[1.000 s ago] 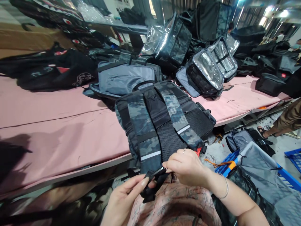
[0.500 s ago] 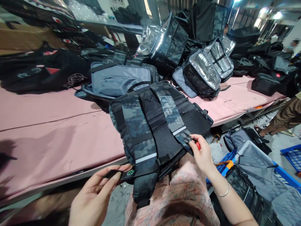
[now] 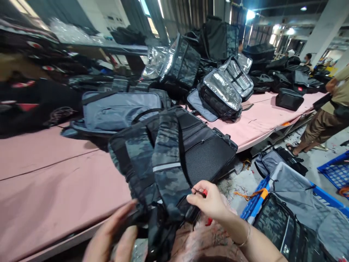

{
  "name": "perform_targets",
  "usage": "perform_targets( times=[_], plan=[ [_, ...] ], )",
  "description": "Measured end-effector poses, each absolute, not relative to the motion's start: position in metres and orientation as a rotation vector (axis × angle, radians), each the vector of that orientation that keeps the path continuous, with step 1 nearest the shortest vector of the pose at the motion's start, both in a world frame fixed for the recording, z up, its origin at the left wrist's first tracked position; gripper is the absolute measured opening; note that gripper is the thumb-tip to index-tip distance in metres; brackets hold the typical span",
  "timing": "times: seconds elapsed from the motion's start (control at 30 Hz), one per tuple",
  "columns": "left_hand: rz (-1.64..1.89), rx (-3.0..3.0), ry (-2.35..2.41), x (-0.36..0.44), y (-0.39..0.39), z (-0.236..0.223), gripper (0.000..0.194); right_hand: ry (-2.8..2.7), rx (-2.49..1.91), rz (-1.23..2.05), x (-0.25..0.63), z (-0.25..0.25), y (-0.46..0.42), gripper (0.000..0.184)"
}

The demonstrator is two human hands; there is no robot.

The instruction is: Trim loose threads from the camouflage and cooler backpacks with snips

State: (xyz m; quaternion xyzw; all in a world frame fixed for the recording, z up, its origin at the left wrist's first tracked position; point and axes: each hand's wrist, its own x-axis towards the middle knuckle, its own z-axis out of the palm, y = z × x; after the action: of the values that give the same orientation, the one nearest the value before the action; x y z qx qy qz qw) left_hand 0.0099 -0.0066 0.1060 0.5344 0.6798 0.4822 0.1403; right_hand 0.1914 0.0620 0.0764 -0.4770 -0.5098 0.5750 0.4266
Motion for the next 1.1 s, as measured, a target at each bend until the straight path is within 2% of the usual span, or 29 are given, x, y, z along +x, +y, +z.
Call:
perform_targets(
  times=[0.07,0.17,0.27,0.33,0.4,0.5,0.63,0.97,1.1],
  plan=[
    [1.312,1.366,1.803,0.015,-0.008,0.108,0.055,-1.286,-1.155,1.443,0.170,0.082,0.059,0.029],
    [1.411,1.080,1.661,0.015,-0.004,0.107,0.070,-1.312,-1.100,1.461,0.149,0.084,0.058,0.032],
    [1.559,0.897,1.560,0.009,0.000,0.106,0.071,-1.443,-1.063,1.431,0.144,0.084,0.058,0.023],
    [1.618,0.837,1.550,0.003,0.000,0.106,0.066,-1.611,-1.058,1.267,0.150,0.085,0.058,0.012],
    [1.638,0.814,1.549,-0.001,-0.001,0.105,0.059,-1.783,-1.007,0.996,0.159,0.085,0.059,0.023],
    [1.636,0.802,1.555,-0.004,-0.001,0.104,0.057,-1.991,-0.835,0.610,0.171,0.086,0.064,0.019],
    [1.638,0.802,1.556,0.000,0.000,0.103,0.058,-2.196,-0.695,0.362,0.177,0.088,0.069,0.019],
    [1.624,0.785,1.573,0.006,-0.003,0.107,0.057,-2.242,-0.661,0.271,0.172,0.085,0.073,0.017],
    [1.636,0.761,1.549,0.009,0.000,0.109,0.057,-2.113,-0.690,0.464,0.174,0.082,0.074,0.016]
  ],
)
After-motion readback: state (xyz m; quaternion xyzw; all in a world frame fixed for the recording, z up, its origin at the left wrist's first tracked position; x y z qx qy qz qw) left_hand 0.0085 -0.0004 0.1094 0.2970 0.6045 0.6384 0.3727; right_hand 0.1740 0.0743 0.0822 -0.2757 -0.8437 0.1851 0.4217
